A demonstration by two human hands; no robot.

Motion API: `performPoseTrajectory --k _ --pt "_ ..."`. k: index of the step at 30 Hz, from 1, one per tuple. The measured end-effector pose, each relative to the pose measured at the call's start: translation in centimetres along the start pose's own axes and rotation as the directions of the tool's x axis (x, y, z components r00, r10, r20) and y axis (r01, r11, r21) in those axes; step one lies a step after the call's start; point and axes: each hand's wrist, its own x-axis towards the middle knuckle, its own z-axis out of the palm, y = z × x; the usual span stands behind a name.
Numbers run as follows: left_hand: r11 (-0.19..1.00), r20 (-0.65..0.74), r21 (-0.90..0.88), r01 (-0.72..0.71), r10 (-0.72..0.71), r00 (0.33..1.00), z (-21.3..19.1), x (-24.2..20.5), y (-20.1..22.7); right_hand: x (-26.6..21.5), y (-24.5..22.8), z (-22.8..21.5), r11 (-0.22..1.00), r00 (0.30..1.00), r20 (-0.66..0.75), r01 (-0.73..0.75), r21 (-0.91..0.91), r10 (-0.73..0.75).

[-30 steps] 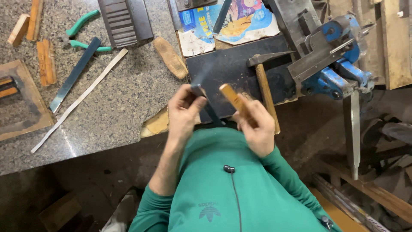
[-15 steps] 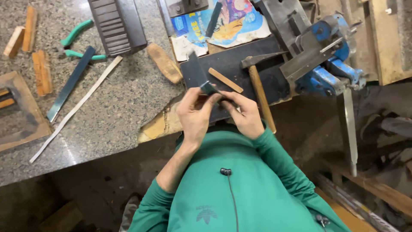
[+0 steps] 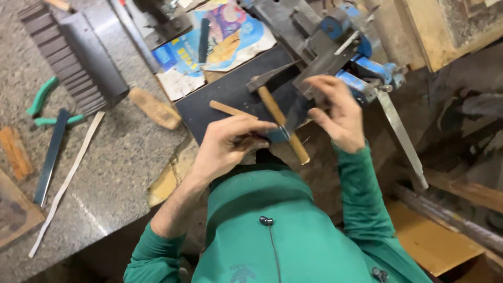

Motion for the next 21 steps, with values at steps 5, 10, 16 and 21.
performPoseTrajectory --k 5,10,16,21 --pt "0.976 -0.143 0.217 0.01 0.022 0.99 1.5 4.8 -1.2 -9.5 5.2 -8.2 0.736 0.953 -0.301 -0.217 -0.641 0.02" --pt "0.923 -0.236 0.384 -0.037 0.137 0.962 2.4 10.6 -5.0 -26.1 18.9 -15.8 0.357 0.85 -0.444 -0.524 -0.773 0.285" --pt "0.878 -0.226 0.469 -0.098 0.227 0.947 3.0 16.5 -9.8 -32.9 23.8 -19.0 0.224 0.631 -0.544 -0.742 -0.632 0.553" --pt "0.761 -0.224 0.637 -0.123 0.335 0.915 3.1 20.0 -13.6 -36.6 21.4 -23.5 0.047 0.632 -0.586 -0.699 -0.713 0.507"
